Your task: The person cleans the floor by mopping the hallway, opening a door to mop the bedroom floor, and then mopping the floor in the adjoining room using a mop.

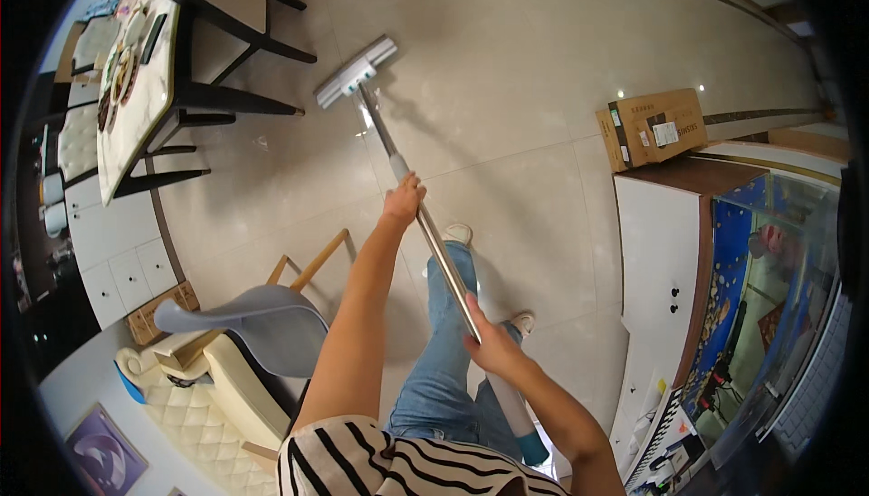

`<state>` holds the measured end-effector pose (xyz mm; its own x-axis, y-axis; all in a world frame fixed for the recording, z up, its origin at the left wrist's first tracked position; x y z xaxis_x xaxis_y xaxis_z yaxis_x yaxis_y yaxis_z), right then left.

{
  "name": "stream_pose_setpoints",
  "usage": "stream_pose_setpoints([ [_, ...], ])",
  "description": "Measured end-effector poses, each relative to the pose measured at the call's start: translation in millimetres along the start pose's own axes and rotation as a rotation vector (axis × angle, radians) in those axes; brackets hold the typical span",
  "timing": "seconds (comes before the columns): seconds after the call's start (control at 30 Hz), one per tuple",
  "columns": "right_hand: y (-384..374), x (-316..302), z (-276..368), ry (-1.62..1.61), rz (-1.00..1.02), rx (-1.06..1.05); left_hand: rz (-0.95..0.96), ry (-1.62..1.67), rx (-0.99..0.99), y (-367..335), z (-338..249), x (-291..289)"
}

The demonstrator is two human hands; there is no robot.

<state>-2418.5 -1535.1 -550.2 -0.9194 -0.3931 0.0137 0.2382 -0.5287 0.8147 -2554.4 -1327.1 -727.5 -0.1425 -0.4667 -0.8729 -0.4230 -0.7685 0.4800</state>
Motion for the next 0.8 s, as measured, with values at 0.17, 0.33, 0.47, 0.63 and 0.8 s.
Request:
stream_pose_setpoints([
  [0.17,114.4,4.0,-99.4,0.108,0.004,-0.091,0.138,0.027,-0.093,115.0,-77.5,115.6],
  [0.33,331.2,-29.9,-282.6,0.314,-0.066,0.478,0.331,-0.255,0.395,261.8,-363.8,128.5],
  [0.47,512.7,-29.6,-335.2,0.178,-0.122,0.65,0.411,0.064,0.804,382.3,-535.3,116.2],
  [0.63,580.8,-70.2,-336.6,0.224,-0.175,0.856,0.203,0.254,0.819,388.1,-595.2,104.8],
  [0.8,428.7,-89.5,-303.0,0.665,-0.019,0.419,-0.063,0.275,0.563,280.0,-465.3,100.6],
])
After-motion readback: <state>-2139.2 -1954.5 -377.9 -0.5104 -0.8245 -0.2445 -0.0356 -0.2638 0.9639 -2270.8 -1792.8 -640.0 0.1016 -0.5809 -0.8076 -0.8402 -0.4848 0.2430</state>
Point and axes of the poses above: each hand's wrist, its own y-axis away from the middle knuckle, its own x-axis out of the palm, z = x × y, the point moved 7 cm from there along -y, towards the middle knuckle, and after that the axes turned 13 degrees about -y, right-handed, at the moved point
